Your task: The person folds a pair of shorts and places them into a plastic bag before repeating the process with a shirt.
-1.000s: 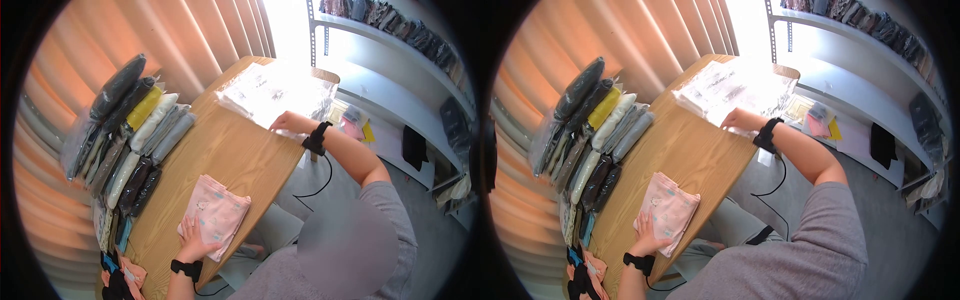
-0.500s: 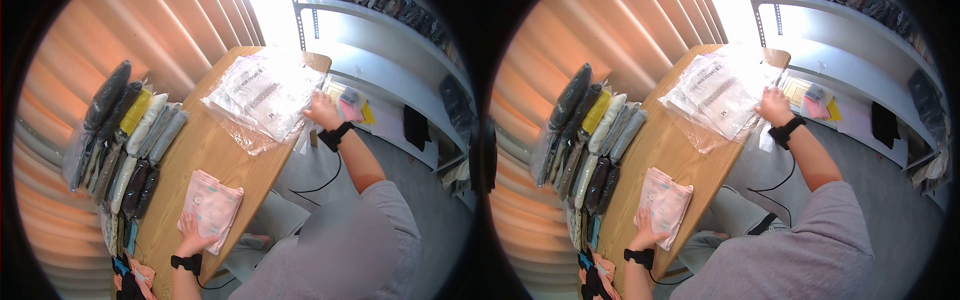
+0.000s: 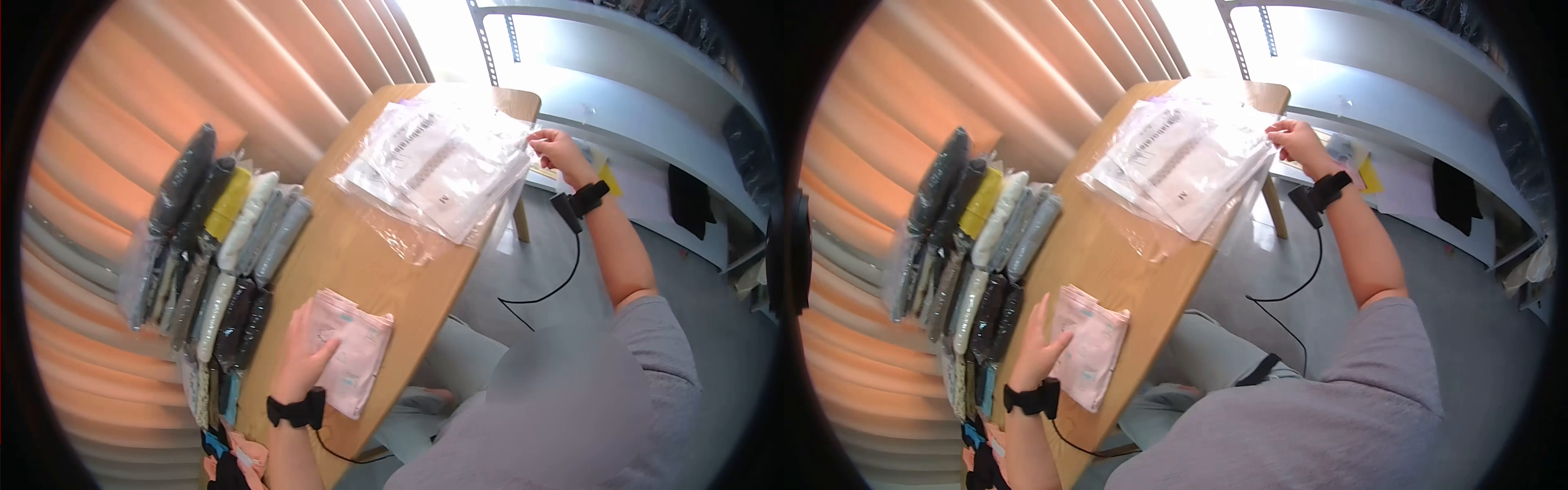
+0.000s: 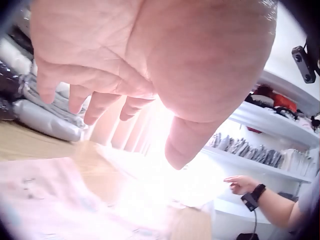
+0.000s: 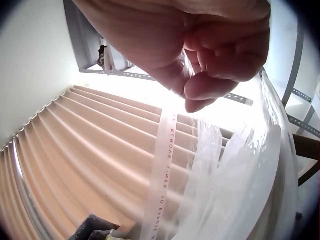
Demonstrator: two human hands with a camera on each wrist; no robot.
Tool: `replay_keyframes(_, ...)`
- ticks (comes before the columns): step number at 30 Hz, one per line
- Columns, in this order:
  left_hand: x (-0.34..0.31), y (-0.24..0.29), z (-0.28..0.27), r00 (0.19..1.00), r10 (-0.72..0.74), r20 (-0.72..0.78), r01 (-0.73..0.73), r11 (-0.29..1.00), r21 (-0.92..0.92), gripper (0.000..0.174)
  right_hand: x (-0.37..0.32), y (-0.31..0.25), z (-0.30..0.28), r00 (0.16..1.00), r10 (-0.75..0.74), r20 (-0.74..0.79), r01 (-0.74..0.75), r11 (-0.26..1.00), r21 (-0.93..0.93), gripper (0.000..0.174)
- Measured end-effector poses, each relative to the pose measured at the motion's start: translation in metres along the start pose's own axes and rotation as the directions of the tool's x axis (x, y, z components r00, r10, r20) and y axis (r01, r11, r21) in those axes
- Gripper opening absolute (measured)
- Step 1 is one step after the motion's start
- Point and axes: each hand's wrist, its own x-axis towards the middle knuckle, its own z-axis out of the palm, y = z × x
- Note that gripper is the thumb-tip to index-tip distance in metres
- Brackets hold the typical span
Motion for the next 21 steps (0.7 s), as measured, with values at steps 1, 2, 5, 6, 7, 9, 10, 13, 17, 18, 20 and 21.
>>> replay_keyframes(1, 0.012, 0.012, -0.003, 1.000, 0.002, -0.015, -0.002, 1.000, 0.016, 0.079, 0.013, 0.002, -0.003, 0.999, 0.037, -0.014, -0.037, 0.999, 0.020, 0.019)
replay_keyframes(2, 0.026, 0.025, -0.002, 0.998, 0.057, 0.024, -0.057, 0.998, 0.024, 0.079, 0.027, 0.003, -0.007, 0.997, 0.071, -0.031, -0.070, 0.997, 0.029, 0.021)
replay_keyframes(5, 0.069, 0.057, 0.016, 0.977, 0.194, 0.089, -0.197, 0.980, 0.034, 0.078, 0.057, 0.007, -0.014, 0.993, 0.089, 0.077, -0.081, 0.992, -0.098, 0.019)
replay_keyframes(6, 0.082, 0.065, 0.024, 0.960, 0.249, 0.125, -0.256, 0.965, 0.048, 0.078, 0.061, 0.003, -0.010, 0.984, 0.110, 0.140, -0.087, 0.982, -0.167, 0.016)
replay_keyframes(7, 0.095, 0.073, 0.033, 0.958, 0.261, 0.122, -0.267, 0.963, 0.043, 0.078, 0.065, 0.002, -0.003, 0.981, 0.114, 0.159, -0.073, 0.967, -0.243, 0.015)
replay_keyframes(9, 0.121, 0.084, 0.055, 0.941, 0.290, 0.172, -0.299, 0.954, 0.026, 0.076, 0.068, -0.003, 0.011, 0.975, 0.134, 0.176, -0.066, 0.936, -0.345, 0.014)
replay_keyframes(10, 0.134, 0.089, 0.066, 0.938, 0.299, 0.174, -0.307, 0.952, 0.017, 0.076, 0.070, -0.002, 0.014, 0.974, 0.147, 0.172, -0.074, 0.925, -0.372, 0.014)
replay_keyframes(13, 0.167, 0.094, 0.104, 0.920, 0.327, 0.217, -0.335, 0.942, -0.002, 0.078, 0.086, 0.002, 0.013, 0.975, 0.179, 0.134, -0.098, 0.880, -0.465, 0.019)
replay_keyframes(17, 0.191, 0.107, 0.138, 0.925, 0.310, 0.221, -0.327, 0.944, 0.044, 0.081, 0.125, 0.034, -0.003, 0.983, -0.183, -0.032, 0.080, 0.570, -0.817, 0.032)
replay_keyframes(18, 0.193, 0.109, 0.142, 0.921, 0.316, 0.227, -0.336, 0.941, 0.052, 0.081, 0.131, 0.036, -0.005, 0.966, -0.245, -0.079, 0.047, 0.468, -0.883, 0.034)
replay_keyframes(20, 0.198, 0.113, 0.151, 0.942, 0.233, 0.240, -0.252, 0.966, 0.051, 0.081, 0.143, 0.039, -0.012, 0.987, -0.101, -0.123, -0.057, 0.498, -0.865, 0.031)
replay_keyframes(21, 0.199, 0.117, 0.151, 0.939, 0.241, 0.246, -0.260, 0.964, 0.050, 0.081, 0.145, 0.038, -0.014, 0.998, -0.032, -0.047, -0.025, 0.502, -0.864, 0.029)
